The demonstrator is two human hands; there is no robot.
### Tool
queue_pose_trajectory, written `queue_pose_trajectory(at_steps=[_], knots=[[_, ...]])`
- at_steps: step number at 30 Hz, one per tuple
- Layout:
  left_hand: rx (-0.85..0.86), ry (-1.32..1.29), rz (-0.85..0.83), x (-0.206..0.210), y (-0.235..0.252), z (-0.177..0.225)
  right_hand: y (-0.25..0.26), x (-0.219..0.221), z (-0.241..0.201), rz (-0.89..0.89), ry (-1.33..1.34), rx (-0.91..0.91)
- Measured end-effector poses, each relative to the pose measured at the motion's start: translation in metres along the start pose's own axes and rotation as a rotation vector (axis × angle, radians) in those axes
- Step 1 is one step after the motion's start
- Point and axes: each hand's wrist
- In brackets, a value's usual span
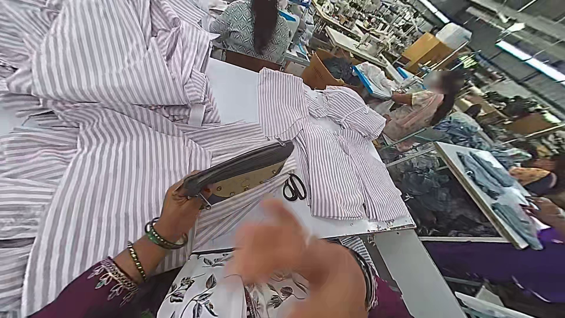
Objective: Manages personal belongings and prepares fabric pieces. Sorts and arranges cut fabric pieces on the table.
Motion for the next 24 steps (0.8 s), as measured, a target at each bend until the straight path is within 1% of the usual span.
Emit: queue_pose_trajectory(at_steps=[1,2,3,5,7,8,9,11,12,13,14,15,16,17,18,21,23,24], knots=[[-0.016,-0.018,-0.022,-0.008,0.005,0.010,-0.009,-0.019,0.022,0.124,-0.218,0.067],[-0.029,-0.031,-0.045,-0.015,0.009,0.019,-0.019,-0.038,0.045,0.233,-0.358,0.154],[-0.036,-0.048,-0.087,-0.021,0.012,0.026,-0.031,-0.053,0.064,0.299,-0.404,0.255],[-0.034,-0.100,-0.224,-0.025,0.014,0.030,-0.060,-0.066,0.082,0.364,-0.303,0.413],[-0.055,-0.132,-0.420,-0.020,0.016,0.028,-0.083,-0.062,0.075,0.407,-0.183,0.433],[-0.089,-0.083,-0.522,-0.017,0.019,0.027,-0.094,-0.060,0.066,0.418,-0.176,0.405],[-0.126,0.040,-0.637,-0.016,0.028,0.027,-0.105,-0.060,0.054,0.436,-0.202,0.362],[-0.158,0.445,-0.905,-0.012,0.057,0.036,-0.127,-0.065,0.027,0.499,-0.292,0.290],[-0.141,0.602,-0.983,-0.003,0.070,0.042,-0.140,-0.070,0.012,0.527,-0.341,0.275],[-0.052,0.685,-0.995,0.012,0.078,0.047,-0.153,-0.076,-0.002,0.540,-0.404,0.275],[0.111,0.690,-0.967,0.032,0.081,0.050,-0.165,-0.082,-0.014,0.542,-0.473,0.283],[0.226,0.576,-0.946,0.060,0.076,0.053,-0.177,-0.086,-0.025,0.533,-0.540,0.295],[0.255,0.393,-0.993,0.093,0.064,0.058,-0.188,-0.088,-0.035,0.511,-0.608,0.312],[0.233,0.254,-1.085,0.128,0.046,0.063,-0.197,-0.086,-0.043,0.494,-0.668,0.330],[0.202,0.199,-1.198,0.160,0.026,0.067,-0.207,-0.083,-0.051,0.482,-0.737,0.355],[0.137,0.231,-1.541,0.236,-0.023,0.069,-0.237,-0.072,-0.074,0.503,-0.915,0.419],[0.078,0.261,-1.713,0.272,-0.040,0.067,-0.267,-0.067,-0.087,0.550,-0.970,0.466],[0.006,0.326,-1.802,0.287,-0.046,0.069,-0.281,-0.064,-0.093,0.569,-0.995,0.493]])
Point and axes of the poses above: each hand's wrist, its own y-axis towards the middle knuckle, its own x-axis out of the palm, z = x × y
